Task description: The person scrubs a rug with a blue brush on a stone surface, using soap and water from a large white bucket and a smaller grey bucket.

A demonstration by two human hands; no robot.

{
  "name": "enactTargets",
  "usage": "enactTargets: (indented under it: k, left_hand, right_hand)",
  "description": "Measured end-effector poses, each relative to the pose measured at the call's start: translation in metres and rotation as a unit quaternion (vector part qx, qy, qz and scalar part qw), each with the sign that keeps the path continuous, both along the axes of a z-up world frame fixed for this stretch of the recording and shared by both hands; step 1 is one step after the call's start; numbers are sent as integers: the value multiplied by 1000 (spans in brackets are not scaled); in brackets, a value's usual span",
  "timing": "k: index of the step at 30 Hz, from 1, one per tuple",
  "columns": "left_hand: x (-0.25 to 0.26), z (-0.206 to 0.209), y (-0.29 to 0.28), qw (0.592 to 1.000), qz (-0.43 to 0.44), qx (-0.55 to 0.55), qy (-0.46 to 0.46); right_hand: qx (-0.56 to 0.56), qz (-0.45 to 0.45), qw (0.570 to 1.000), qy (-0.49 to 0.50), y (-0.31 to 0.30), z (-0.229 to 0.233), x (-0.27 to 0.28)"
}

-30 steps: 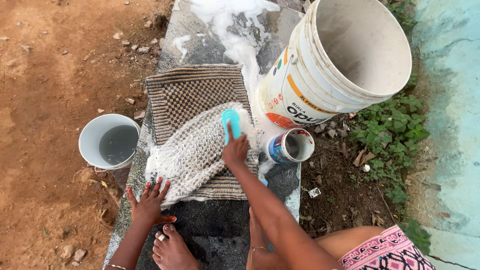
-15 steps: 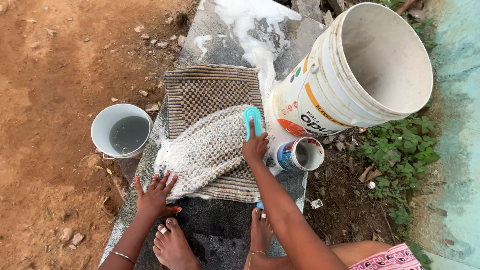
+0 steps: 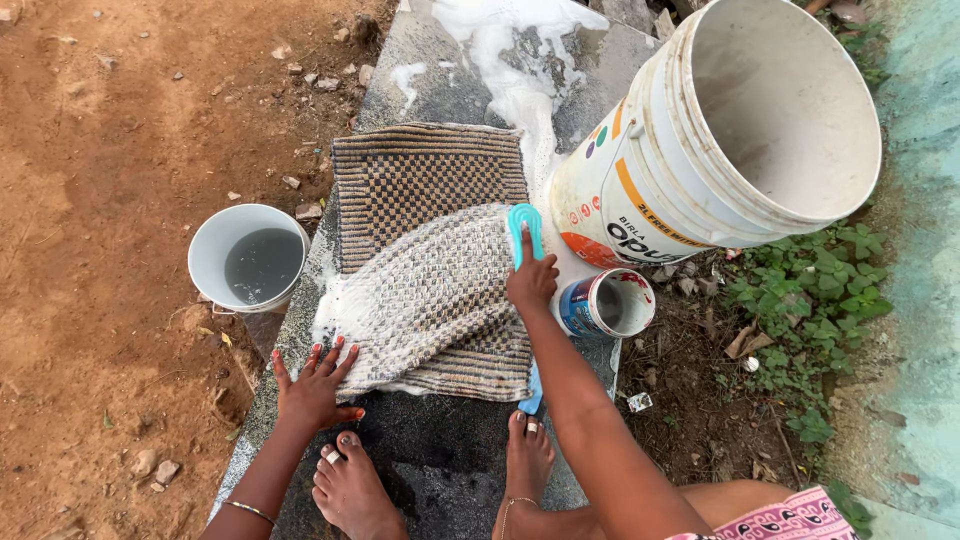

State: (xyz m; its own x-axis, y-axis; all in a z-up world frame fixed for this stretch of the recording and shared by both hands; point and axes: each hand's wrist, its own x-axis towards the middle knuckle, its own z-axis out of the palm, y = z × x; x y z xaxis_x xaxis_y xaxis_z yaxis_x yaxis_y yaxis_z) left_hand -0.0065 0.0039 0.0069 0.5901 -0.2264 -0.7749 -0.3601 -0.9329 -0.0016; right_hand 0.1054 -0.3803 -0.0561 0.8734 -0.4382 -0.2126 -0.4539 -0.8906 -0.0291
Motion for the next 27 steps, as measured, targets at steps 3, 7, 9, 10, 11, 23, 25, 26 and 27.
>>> enactTargets:
  k: [3, 7, 9, 10, 11, 23, 25, 26, 27]
  left_hand:
    - [4, -3, -4, 1000, -7, 12, 13]
    - [2, -6, -5, 1000, -12, 21, 15]
    - [4, -6, -6, 998, -26, 48, 22]
    - [5, -5, -4, 998, -25, 48, 19]
    - [5, -5, -2, 999, -7, 28, 19]
    - [7, -4, -2, 1000, 0, 13, 13]
    - [0, -7, -2, 1000, -2, 12, 9]
    - [0, -8, -2, 1000, -5, 17, 7]
    - [-1, -9, 0, 1000, -8, 21, 5]
  right_hand:
    - [17, -22, 999, 34, 29, 8, -2]
    - [156, 226, 959, 61, 186, -5, -87]
    - [150, 316, 936, 41, 211, -5, -106]
    - [141, 359, 922, 15, 206, -9, -96]
    - [132, 401, 907, -13, 199, -15, -84]
    - [187, 193, 963, 23, 164, -10, -37]
    - [137, 408, 903, 1, 206, -7, -95]
    - [129, 485, 861, -79, 212, -5, -110]
    - [131, 485, 861, -79, 208, -8, -97]
